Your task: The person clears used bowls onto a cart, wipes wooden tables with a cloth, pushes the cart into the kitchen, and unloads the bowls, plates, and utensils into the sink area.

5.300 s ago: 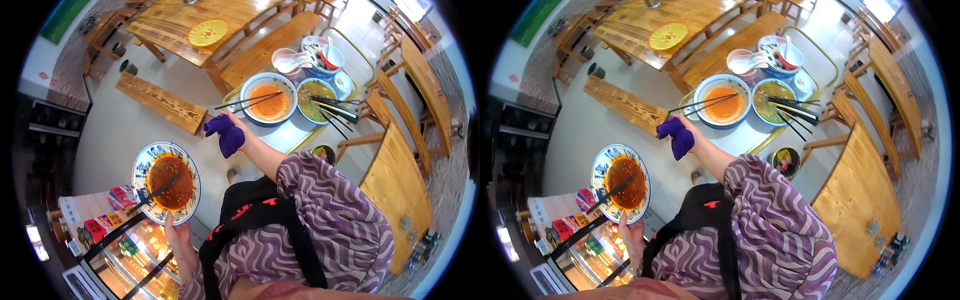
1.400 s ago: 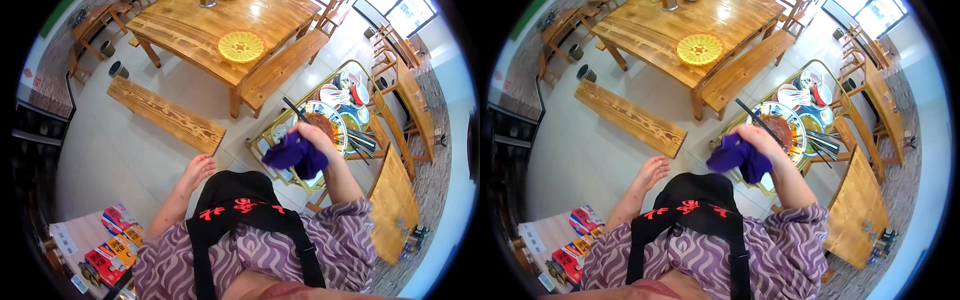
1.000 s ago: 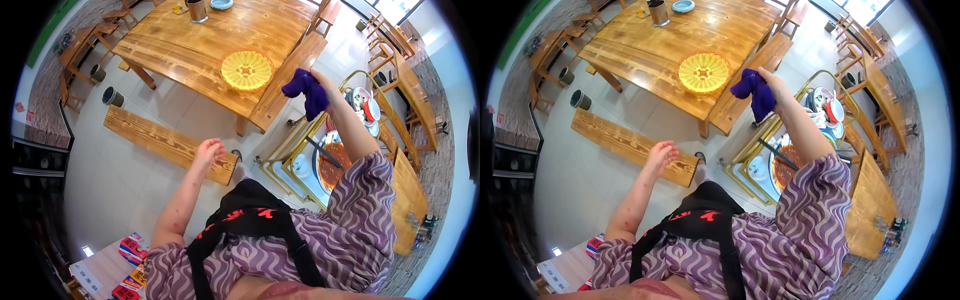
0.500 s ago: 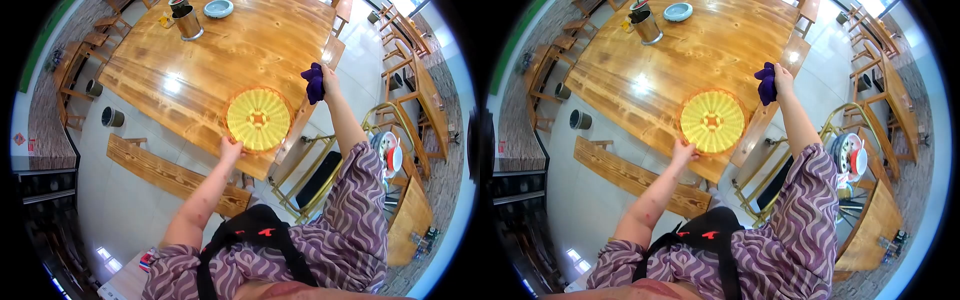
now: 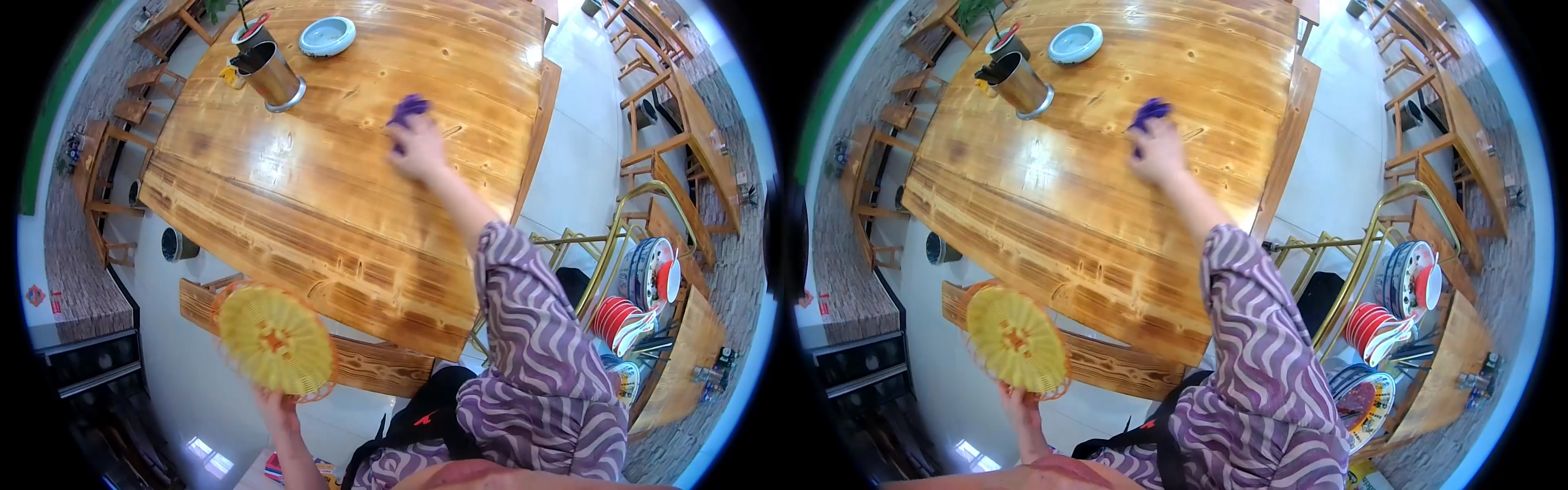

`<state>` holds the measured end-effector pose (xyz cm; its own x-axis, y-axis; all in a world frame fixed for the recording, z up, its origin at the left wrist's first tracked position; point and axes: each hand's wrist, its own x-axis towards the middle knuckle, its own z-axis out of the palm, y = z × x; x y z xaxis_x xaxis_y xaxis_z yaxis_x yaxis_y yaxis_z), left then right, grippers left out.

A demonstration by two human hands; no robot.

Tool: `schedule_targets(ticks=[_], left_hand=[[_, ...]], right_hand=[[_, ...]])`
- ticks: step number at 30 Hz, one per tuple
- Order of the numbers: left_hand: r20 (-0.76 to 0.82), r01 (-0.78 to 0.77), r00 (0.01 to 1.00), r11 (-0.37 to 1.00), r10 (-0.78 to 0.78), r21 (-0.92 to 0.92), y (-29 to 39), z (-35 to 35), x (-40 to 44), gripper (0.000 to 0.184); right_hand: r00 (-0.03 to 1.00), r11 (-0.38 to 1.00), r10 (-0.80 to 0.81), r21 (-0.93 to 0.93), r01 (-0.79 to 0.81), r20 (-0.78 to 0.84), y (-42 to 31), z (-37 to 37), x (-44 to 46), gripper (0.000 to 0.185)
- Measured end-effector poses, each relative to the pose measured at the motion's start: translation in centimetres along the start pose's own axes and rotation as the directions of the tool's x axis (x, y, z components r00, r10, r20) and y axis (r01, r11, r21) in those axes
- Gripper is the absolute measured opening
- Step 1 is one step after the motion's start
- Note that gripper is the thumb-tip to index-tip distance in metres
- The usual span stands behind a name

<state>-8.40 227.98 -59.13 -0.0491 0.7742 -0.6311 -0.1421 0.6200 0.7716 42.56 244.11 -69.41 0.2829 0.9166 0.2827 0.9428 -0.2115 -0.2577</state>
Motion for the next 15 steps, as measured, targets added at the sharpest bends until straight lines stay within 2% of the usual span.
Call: schedule_targets(ticks=[1,2,3,4,6,8,9,10,11,12,13,14,15], left_hand=[[-0.055,-0.031,0.998,0.998,0.028,-0.054,0.6,1.3,-0.6,0.057],[-0.111,-0.065,0.992,0.992,0.053,-0.106,1.0,3.1,-1.4,0.058],[-0.167,-0.101,0.983,0.982,0.075,-0.157,1.3,4.9,-2.2,0.059],[-0.127,-0.063,0.991,0.982,0.041,-0.180,1.6,6.6,-2.7,0.060],[-0.043,0.017,0.999,0.976,-0.027,-0.218,1.5,10.3,-3.3,0.062],[0.010,0.011,1.000,0.980,-0.009,-0.196,0.3,14.0,-2.6,0.060],[0.028,0.011,1.000,0.983,-0.006,-0.186,-0.6,15.4,-2.4,0.058],[-0.001,0.001,1.000,0.984,-0.001,-0.180,-1.3,16.7,-2.3,0.060],[-0.031,-0.003,0.999,0.983,-0.003,-0.181,-2.0,17.9,-2.7,0.062],[-0.062,-0.007,0.998,0.983,-0.005,-0.182,-2.4,18.7,-2.8,0.063],[-0.025,0.034,0.999,0.982,-0.039,-0.188,-3.2,18.2,-2.5,0.063],[0.012,0.075,0.997,0.978,-0.074,-0.192,-4.4,16.9,-2.2,0.063],[0.048,0.116,0.993,0.974,-0.109,-0.196,-5.1,15.7,-1.8,0.063]], right_hand=[[0.998,0.979,-0.064,0.194,0.057,0.030,-2.4,-0.3,0.3,0.037],[0.978,0.945,-0.192,0.284,0.161,0.086,-4.7,-0.3,-0.4,0.034],[0.928,0.922,-0.289,0.329,0.203,0.237,-7.2,-0.2,-1.5,0.032],[0.930,0.881,-0.332,0.406,0.244,0.161,-9.2,-0.5,-3.6,0.026],[0.835,0.689,-0.542,0.519,0.506,-0.095,-9.3,-1.6,-5.7,0.018],[0.834,0.815,-0.515,0.417,0.403,0.200,-4.1,0.2,-2.0,0.016],[0.807,0.863,-0.478,0.357,0.358,0.347,-1.2,1.2,0.3,0.016],[0.852,0.924,-0.342,0.307,0.228,0.396,2.9,0.5,3.6,0.016],[0.981,0.948,-0.064,0.318,0.002,0.185,7.9,3.6,5.4,0.017],[0.950,0.999,0.031,0.021,-0.039,0.311,11.8,-0.9,7.0,0.019],[0.943,0.980,0.175,0.044,-0.194,0.282,17.4,-0.4,8.0,0.024],[0.858,0.917,0.397,-0.097,-0.388,0.325,20.6,-3.6,8.9,0.027],[0.860,0.866,0.497,-0.130,-0.483,0.118,24.7,-2.9,8.2,0.032]])
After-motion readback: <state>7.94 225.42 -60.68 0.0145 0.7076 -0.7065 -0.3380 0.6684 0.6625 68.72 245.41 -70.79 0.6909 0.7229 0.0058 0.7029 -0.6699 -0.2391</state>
